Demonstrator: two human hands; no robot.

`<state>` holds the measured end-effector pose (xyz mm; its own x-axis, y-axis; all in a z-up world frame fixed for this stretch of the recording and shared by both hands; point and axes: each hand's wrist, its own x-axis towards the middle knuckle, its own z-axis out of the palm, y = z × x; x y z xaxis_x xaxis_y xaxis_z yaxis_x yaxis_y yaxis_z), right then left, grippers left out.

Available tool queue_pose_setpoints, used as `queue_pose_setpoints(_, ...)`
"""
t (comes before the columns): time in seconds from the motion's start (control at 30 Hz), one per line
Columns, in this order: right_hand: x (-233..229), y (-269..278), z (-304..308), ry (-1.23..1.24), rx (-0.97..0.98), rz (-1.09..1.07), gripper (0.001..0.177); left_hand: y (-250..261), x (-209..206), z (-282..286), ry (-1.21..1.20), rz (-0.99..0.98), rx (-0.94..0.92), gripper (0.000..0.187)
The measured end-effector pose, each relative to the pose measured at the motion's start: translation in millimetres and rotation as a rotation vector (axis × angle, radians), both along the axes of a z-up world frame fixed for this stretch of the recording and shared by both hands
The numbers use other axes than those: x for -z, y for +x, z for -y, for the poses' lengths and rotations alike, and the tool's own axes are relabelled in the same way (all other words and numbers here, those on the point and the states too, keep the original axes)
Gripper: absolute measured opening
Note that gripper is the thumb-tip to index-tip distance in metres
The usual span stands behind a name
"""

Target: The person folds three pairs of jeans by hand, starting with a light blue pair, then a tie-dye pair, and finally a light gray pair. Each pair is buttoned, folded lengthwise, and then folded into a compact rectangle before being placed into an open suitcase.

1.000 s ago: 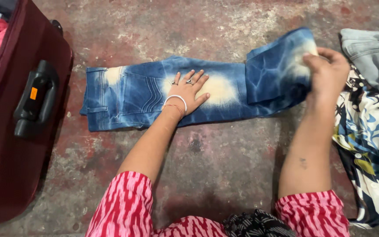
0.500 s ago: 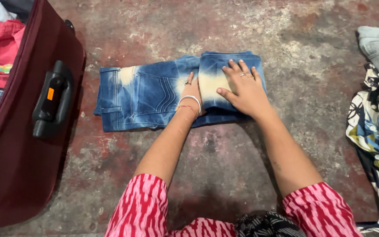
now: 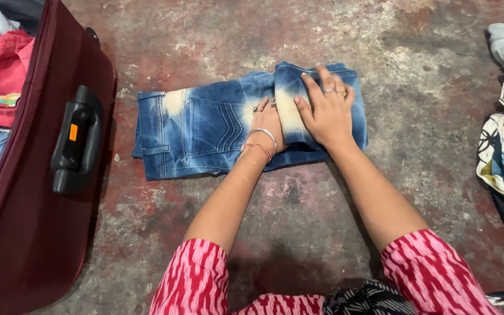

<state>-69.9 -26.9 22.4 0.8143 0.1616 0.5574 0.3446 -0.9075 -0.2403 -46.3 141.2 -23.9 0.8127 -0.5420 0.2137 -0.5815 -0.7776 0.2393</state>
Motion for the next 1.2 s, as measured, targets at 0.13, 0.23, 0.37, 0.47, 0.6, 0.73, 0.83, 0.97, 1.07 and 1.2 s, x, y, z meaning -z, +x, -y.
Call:
queue_pose_setpoints(0.13, 8.9, 1.1, 1.6, -0.053, 0.005, -0.100, 0.062, -4.3, 1.8, -4.9, -0.376, 0.031, -0.202, 0.031)
queue_pose_setpoints(0.23, 6.4, 5.1, 4.0, -0.080, -0.010, -0.181, 0.068, -3.7, 0.9, -8.1, -0.631, 0.064, -0.294, 0.028)
queue_pose_setpoints(0.37, 4.0, 3.2, 2.5, -0.128, -0.019, -0.219, 0.076, -5.3, -3.6, -8.2, -0.730, 0.049, -0.373, 0.026)
queue_pose_setpoints(0.47, 4.4, 2.3, 2.9, -0.172, -0.042, -0.233, 0.084, -10.2, -10.5, -10.0, -0.867, 0.081, -0.368, 0.041)
queue_pose_setpoints(0.6, 12.1, 5.2, 7.1, -0.211, -0.073, -0.246, 0.088, -12.7, -17.3, -12.3, -0.625, 0.182, -0.204, 0.066)
queue_pose_setpoints(0.73, 21.5, 14.7, 10.2, -0.275, -0.064, -0.298, 0.088, -3.7, -17.6, -2.7, -0.225, -0.080, -0.269, 0.060)
queue_pose_setpoints(0.83, 26.0, 22.9, 11.0, -0.272, -0.051, -0.360, 0.091, 1.9, -10.6, 1.7, -0.136, -0.086, -0.285, 0.059)
queue_pose_setpoints(0.97, 25.5, 27.8, 10.6, -0.259, -0.039, -0.437, 0.094, 7.1, 2.1, 2.3, -0.069, -0.068, -0.278, 0.058)
queue_pose_setpoints(1.07, 20.2, 28.4, 6.3, -0.268, -0.022, -0.462, 0.095, 4.4, 6.8, -3.1, -0.033, -0.017, -0.251, 0.058)
queue_pose_setpoints(1.2, 14.7, 19.7, 4.9, -0.231, -0.025, -0.392, 0.096, -10.0, 2.8, -24.2, 0.024, -0.014, -0.206, 0.063)
